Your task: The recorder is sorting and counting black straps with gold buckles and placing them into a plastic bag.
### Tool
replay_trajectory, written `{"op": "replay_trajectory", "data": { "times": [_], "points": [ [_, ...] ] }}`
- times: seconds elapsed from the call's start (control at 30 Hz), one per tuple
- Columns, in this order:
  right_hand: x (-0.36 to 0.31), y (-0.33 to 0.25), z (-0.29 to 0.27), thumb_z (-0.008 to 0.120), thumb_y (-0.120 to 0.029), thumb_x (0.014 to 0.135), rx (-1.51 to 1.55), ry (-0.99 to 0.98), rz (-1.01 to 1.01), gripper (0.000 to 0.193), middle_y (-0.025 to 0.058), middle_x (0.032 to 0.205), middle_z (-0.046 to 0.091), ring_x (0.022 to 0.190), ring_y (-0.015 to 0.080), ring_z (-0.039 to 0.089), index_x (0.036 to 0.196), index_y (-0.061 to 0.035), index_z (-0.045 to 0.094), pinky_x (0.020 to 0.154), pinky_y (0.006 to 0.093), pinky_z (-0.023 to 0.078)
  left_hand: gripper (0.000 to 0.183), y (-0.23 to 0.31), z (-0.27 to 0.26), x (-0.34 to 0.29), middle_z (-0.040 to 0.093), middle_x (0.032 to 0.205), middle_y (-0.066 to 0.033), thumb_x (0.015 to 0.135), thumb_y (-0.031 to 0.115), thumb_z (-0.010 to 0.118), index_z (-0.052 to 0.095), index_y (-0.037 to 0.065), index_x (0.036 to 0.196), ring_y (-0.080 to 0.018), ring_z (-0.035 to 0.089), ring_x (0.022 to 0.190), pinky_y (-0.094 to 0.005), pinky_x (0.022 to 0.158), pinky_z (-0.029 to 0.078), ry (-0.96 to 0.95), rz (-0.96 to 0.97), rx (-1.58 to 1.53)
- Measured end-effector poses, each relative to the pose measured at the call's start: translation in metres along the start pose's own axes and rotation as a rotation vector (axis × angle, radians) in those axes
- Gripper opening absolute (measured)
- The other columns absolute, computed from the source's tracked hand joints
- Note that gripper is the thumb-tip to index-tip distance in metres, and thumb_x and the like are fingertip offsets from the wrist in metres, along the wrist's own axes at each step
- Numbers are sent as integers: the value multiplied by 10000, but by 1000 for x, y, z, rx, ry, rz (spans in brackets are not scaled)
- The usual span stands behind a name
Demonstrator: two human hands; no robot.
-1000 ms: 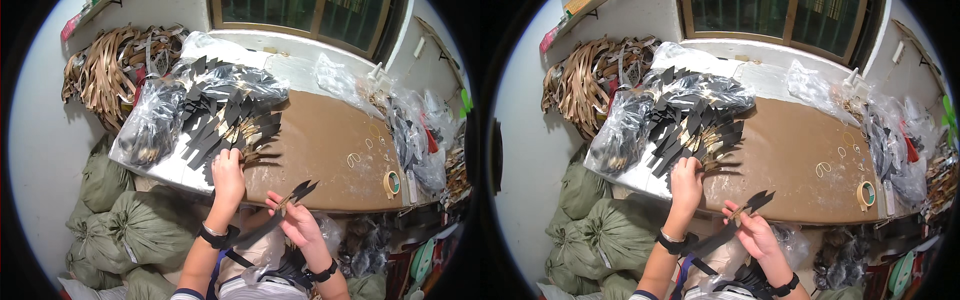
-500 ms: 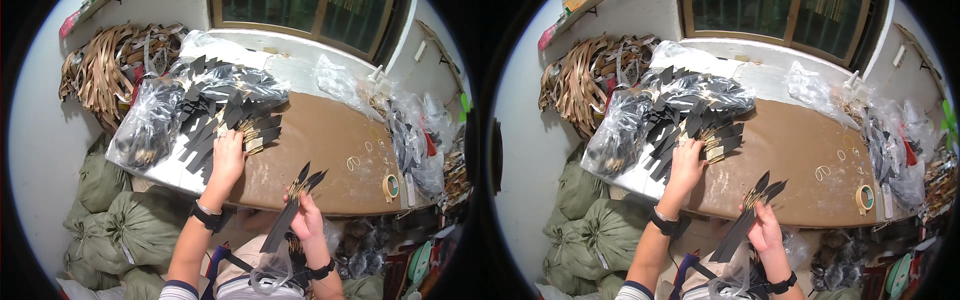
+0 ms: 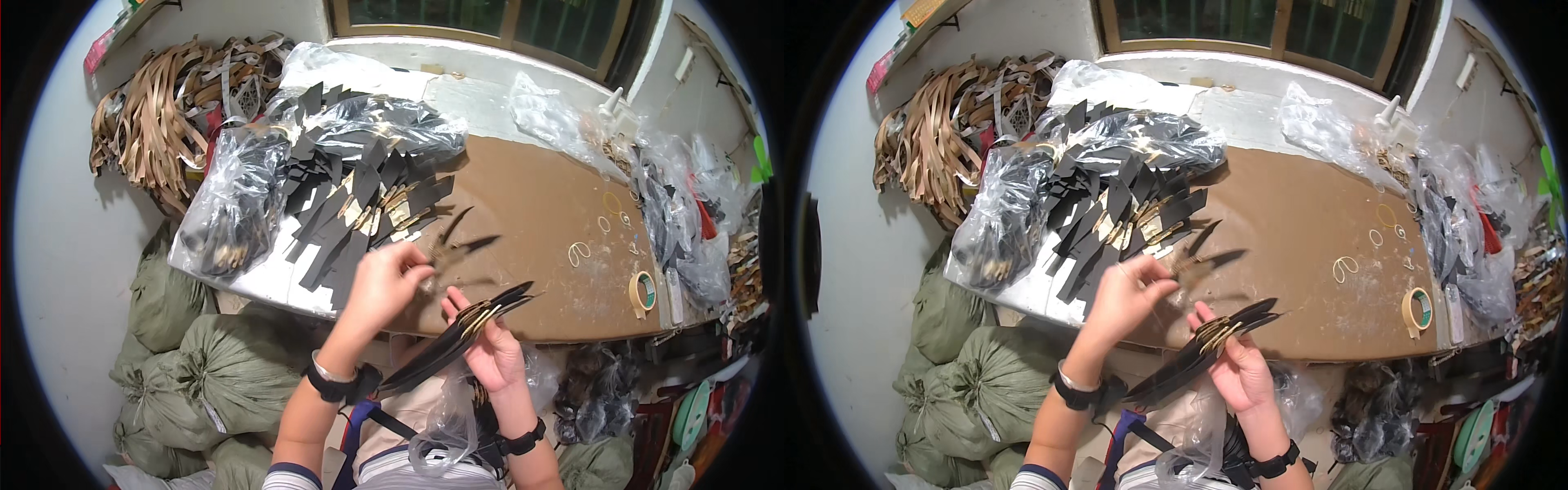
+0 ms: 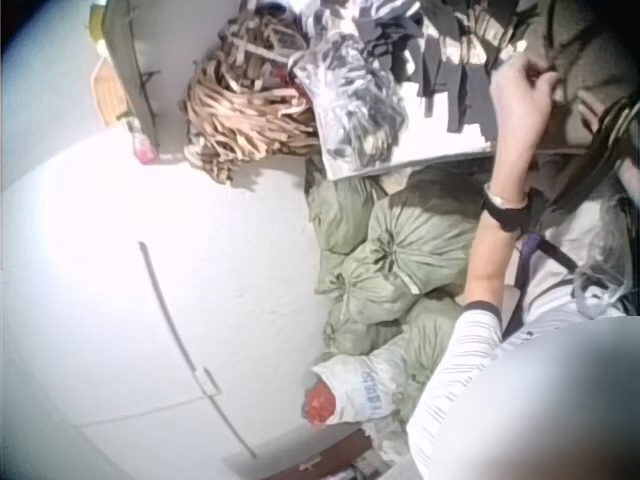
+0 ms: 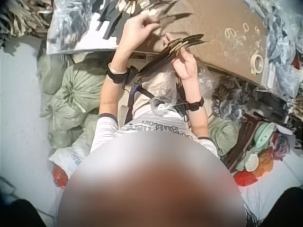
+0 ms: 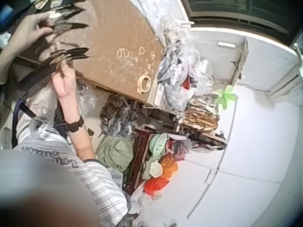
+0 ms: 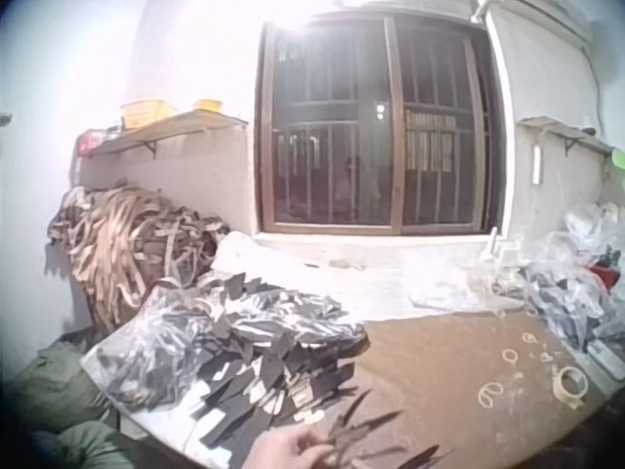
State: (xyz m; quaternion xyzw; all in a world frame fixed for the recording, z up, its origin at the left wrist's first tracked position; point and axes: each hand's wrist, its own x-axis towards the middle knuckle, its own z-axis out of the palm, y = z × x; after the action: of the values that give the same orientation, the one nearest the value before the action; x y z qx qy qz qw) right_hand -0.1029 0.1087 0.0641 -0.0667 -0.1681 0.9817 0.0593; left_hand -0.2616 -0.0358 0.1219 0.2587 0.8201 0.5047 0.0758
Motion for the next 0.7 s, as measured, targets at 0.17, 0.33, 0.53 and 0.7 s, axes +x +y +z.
{"op": "replay_trajectory", "data": {
  "times": [0.17, 0.33, 0.53, 0.7],
  "points": [
    [7, -12, 5, 558, -217, 998, -24, 48, -131, 360, 144, 1340, 585, 1268, 310, 527, 1300, -20, 556, 1101, 481, 406, 168, 22, -5, -20, 714, 893, -137, 861, 138, 710, 708, 8, 967, -226, 683, 829, -329, 760, 523, -337, 84, -80],
    [-7, -16, -11, 484, -317, 1032, 133, -54, 0, 410, 152, 1242, 638, 1047, 297, 653, 1288, -4, 547, 937, 460, 528, 287, -59, -45, 27, 650, 979, -175, 835, 144, 726, 644, 4, 1071, -347, 626, 932, -412, 808, 494, 558, 156, 557],
    [-23, -8, -26, 468, -324, 1035, 151, 74, -35, 404, 165, 1256, 628, 1051, 311, 655, 1271, -11, 564, 889, 503, 544, 457, -65, -60, 22, 598, 867, -103, 661, 138, 867, 638, 17, 1037, -264, 588, 802, -383, 742, 500, 410, -28, 463],
    [-29, -4, -35, 487, -289, 1030, 126, 81, -14, 363, 164, 1276, 615, 1122, 317, 618, 1278, -36, 569, 929, 520, 527, 530, -67, -69, 13, 622, 895, -110, 632, 130, 887, 604, 0, 1060, -229, 602, 744, -345, 734, 512, 239, -254, 238]
  ]
}}
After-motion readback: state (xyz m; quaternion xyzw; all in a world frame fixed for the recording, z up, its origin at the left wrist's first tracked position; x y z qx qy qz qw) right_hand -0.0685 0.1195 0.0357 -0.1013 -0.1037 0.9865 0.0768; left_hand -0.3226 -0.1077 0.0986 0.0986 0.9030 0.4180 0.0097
